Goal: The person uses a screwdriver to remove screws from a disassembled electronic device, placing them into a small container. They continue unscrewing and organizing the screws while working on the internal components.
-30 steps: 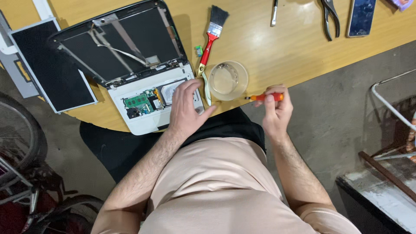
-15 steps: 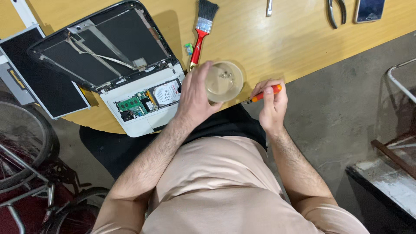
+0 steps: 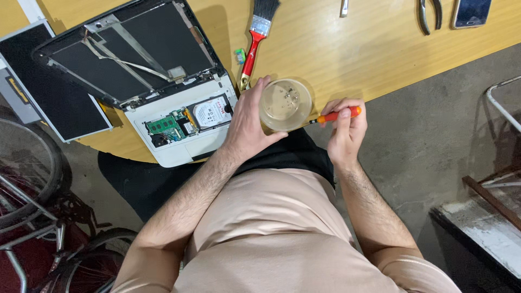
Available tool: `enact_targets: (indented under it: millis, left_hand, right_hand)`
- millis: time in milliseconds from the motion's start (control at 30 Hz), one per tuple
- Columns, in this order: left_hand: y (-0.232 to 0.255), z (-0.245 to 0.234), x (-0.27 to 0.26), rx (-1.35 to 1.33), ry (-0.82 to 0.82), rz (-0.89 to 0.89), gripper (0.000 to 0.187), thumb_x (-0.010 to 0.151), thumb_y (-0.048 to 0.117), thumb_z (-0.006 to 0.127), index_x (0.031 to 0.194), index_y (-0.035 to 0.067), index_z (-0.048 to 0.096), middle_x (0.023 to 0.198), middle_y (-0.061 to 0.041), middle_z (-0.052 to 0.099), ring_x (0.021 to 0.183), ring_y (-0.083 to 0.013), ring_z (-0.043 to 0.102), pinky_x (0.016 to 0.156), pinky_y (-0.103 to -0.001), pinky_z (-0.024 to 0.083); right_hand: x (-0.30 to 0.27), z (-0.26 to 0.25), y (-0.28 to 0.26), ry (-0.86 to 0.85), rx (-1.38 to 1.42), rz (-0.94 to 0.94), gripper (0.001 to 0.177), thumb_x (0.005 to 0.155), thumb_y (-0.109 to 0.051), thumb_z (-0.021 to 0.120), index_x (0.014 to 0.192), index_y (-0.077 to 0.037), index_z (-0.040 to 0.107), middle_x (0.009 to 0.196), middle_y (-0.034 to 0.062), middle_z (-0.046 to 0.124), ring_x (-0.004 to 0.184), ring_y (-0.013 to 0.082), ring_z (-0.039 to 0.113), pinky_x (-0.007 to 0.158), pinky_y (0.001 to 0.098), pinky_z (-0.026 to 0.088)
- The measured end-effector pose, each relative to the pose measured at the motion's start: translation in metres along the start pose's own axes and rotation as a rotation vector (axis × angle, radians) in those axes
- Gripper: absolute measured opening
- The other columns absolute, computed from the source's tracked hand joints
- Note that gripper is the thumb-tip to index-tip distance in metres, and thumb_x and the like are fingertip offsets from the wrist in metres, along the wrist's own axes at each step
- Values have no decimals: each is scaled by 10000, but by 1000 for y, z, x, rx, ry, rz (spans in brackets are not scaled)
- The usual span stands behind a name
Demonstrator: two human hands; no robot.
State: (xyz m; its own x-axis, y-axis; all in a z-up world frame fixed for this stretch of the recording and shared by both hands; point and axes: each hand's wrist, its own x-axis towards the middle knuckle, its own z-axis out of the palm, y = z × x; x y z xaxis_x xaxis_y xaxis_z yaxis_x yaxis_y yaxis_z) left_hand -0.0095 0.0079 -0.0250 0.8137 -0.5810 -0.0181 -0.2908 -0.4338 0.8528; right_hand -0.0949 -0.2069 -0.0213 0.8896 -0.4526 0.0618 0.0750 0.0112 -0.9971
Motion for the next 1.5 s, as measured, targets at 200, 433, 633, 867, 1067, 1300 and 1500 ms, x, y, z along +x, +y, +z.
enact_targets:
  millis: [200, 433, 633, 867, 1067, 1300, 1500]
  left_hand:
    - [6, -4, 0, -78, 5, -16, 1418, 615, 197, 1056, 1622, 7, 76, 1627, -249, 343, 1431, -487, 429, 1231, -656, 339]
    - [3, 1, 0, -159, 44, 5, 1384, 636, 239, 1057, 1622, 22, 111, 1631, -212, 349, 1464, -468, 396, 1249, -643, 326]
    - [1, 5, -3, -166, 63, 31, 1333, 690, 236, 1037, 1619, 14, 107, 1648, -184, 348, 1516, -434, 359, 1287, -590, 287]
    - [6, 4, -2, -134, 70, 32, 1341, 698, 201, 1037, 1612, -1, 76, 1630, -176, 395, 1521, -429, 362, 1284, -608, 283]
    - [6, 3, -1, -126, 60, 22, 1365, 706, 213, 1039, 1618, 8, 44, 1646, -149, 389, 1525, -422, 370, 1280, -604, 293]
    - [-4, 7, -3, -103, 58, 26, 1351, 740, 251, 1017, 1626, 28, 21, 1667, -98, 371, 1531, -397, 371, 1280, -574, 314]
    - [-1, 3, -1, -119, 59, 45, 1295, 736, 106, 984, 1612, -20, 39, 1629, -159, 413, 1499, -433, 392, 1266, -604, 323]
  right_hand:
    - [-6, 4, 0, -32, 24, 3, 233, 1090, -226, 497, 1014, -11, 449, 851, 223, 577, 767, 280, 633, 604, 315, 542]
    - [-8, 2, 6, -55, 22, 11, 186, 1057, -146, 552, 1029, 8, 450, 887, 223, 565, 800, 286, 638, 622, 331, 562]
    - [-11, 4, 9, -51, 13, 6, 171, 1064, -120, 557, 1046, 16, 454, 909, 213, 566, 798, 272, 647, 633, 327, 570]
    - [-14, 4, 12, -82, -25, -3, 154, 1065, -88, 556, 1044, 28, 457, 898, 230, 582, 755, 281, 668, 621, 337, 582]
    - [-13, 9, 1, -94, -87, 8, 144, 1051, -57, 591, 1034, 42, 488, 908, 231, 623, 714, 261, 692, 639, 352, 594]
    - [-1, 38, -41, -329, -551, -157, 155, 911, -65, 827, 1044, -55, 748, 954, 152, 774, 851, 380, 764, 739, 462, 600]
    - [-2, 59, -31, -415, -641, -343, 145, 886, -2, 820, 1012, -27, 753, 858, 143, 748, 749, 354, 739, 681, 433, 618]
